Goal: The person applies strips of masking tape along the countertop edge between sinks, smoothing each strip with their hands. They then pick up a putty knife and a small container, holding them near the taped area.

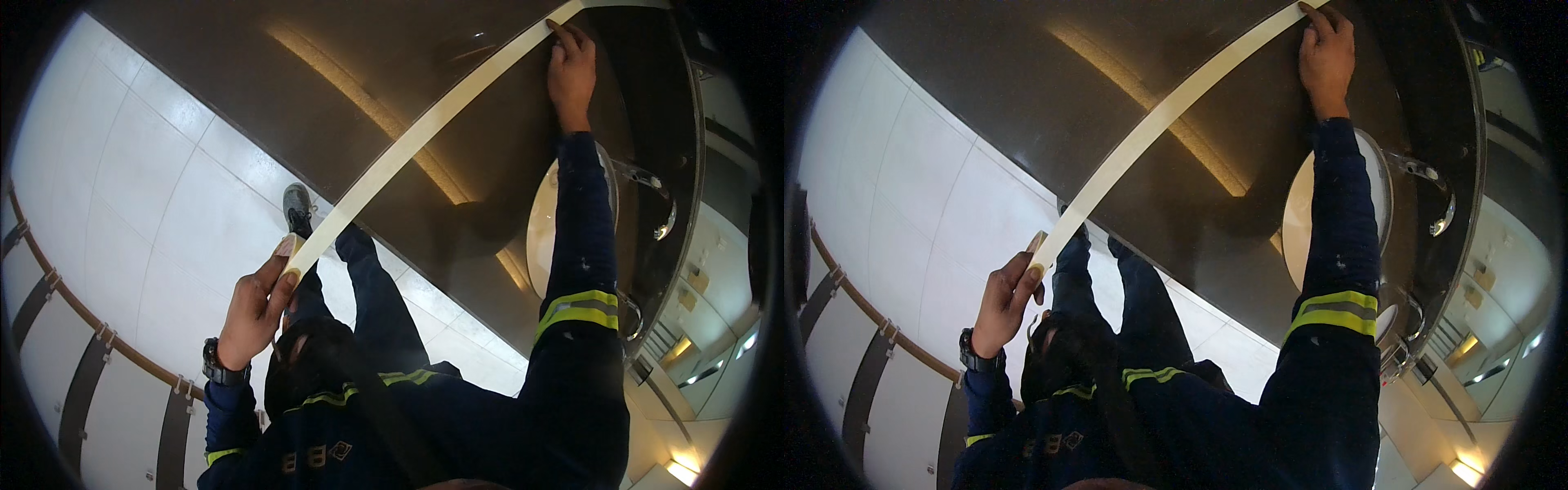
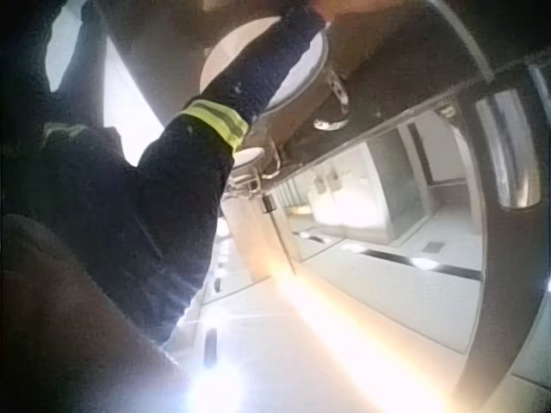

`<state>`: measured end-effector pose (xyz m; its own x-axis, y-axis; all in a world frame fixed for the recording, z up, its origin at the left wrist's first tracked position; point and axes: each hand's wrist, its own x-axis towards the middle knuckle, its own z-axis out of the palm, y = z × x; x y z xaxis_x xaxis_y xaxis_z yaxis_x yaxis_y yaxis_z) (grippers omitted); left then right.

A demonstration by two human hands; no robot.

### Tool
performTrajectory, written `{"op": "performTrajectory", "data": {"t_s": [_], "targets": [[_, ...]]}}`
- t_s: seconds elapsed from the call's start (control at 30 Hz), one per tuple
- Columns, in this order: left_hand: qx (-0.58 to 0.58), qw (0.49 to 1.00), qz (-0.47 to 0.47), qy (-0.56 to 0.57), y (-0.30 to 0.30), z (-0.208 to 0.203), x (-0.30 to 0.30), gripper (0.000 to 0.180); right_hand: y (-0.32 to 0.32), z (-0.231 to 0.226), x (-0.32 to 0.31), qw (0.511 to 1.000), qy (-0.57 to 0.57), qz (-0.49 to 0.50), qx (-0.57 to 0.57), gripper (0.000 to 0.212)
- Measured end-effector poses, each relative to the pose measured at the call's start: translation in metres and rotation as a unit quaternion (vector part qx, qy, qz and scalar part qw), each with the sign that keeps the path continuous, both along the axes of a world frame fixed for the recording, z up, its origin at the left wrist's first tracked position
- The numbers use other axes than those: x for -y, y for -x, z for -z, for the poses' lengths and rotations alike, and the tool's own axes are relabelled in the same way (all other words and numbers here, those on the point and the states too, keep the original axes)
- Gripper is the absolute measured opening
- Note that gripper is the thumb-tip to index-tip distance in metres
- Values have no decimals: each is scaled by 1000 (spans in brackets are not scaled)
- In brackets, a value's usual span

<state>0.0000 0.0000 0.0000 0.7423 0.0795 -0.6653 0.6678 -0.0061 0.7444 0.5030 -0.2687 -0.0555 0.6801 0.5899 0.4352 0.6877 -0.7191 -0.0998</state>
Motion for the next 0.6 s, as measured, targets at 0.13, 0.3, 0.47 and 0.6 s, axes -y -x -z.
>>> {"op": "performTrajectory", "data": {"t_s": [0.13,0.3,0.47,0.6], "targets": [[27,999,11,-30,7,7,1,31,1,2,3,1000,-1,-7,12,40],[14,1000,-4,12,4,7,0,38,39,-4,-4,998,-33,-53,15,39],[11,1000,-7,2,4,7,0,39,176,-21,-36,984,-71,-104,-128,40],[0,1000,10,2,3,5,-2,39,251,-33,-44,957,-32,-193,-215,52]]}}
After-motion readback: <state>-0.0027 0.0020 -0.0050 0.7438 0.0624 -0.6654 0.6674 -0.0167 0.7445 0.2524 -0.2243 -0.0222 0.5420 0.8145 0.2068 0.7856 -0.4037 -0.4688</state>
